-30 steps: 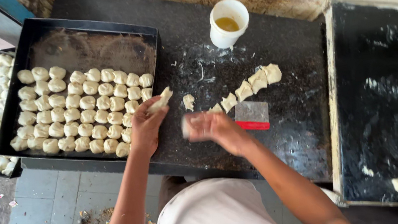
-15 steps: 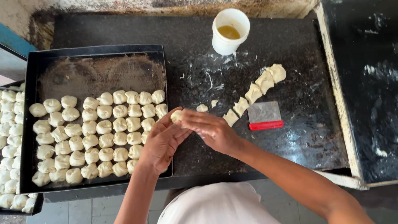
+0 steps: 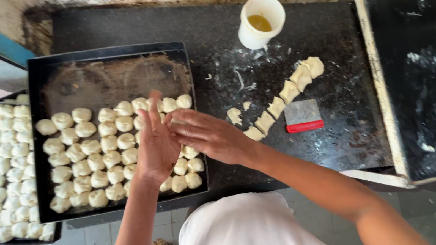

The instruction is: The person divides dough using a scraper, then stretches and rolls small portions into round pieces and places them into a black tray.

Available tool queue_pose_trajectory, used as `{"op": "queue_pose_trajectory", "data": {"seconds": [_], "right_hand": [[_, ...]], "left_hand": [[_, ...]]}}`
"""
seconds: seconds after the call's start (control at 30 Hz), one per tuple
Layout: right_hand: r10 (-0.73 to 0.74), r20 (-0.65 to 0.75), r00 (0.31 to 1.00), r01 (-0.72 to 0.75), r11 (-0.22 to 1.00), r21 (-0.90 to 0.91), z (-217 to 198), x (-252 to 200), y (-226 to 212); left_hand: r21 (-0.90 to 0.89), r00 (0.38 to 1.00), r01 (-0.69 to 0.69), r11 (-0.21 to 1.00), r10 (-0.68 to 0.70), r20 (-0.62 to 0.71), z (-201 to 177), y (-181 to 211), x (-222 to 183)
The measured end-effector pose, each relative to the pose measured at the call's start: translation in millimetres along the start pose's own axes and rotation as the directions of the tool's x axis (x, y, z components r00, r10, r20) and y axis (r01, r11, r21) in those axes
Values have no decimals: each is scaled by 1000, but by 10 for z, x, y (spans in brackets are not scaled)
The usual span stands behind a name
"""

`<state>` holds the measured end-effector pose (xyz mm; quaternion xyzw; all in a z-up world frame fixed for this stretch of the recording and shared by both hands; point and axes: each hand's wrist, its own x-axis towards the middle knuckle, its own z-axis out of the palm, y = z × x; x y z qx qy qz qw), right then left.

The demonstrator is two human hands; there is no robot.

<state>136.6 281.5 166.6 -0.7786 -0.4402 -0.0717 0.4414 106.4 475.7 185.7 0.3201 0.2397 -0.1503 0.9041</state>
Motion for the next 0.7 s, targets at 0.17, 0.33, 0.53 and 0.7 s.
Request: {"op": "queue_pose_trajectory", "data": {"seconds": [0.17, 0.33, 0.53, 0.7], "right_hand": [[64, -136, 989, -90, 977, -192, 402, 638, 799], [345, -274, 898, -334, 939, 85, 296, 30, 1030], [430, -218, 876, -474, 852, -223, -427, -1598, 621], [404, -143, 903, -426, 804, -415, -247, -1734, 569]], "left_hand": [[990, 789, -137, 20, 606, 97, -467, 93, 786], [846, 705, -298, -443, 495, 508, -714, -360, 1574], [813, 697, -242, -530, 487, 525, -280, -724, 1432], [842, 819, -539, -16, 224, 529, 166, -1137, 756]]}}
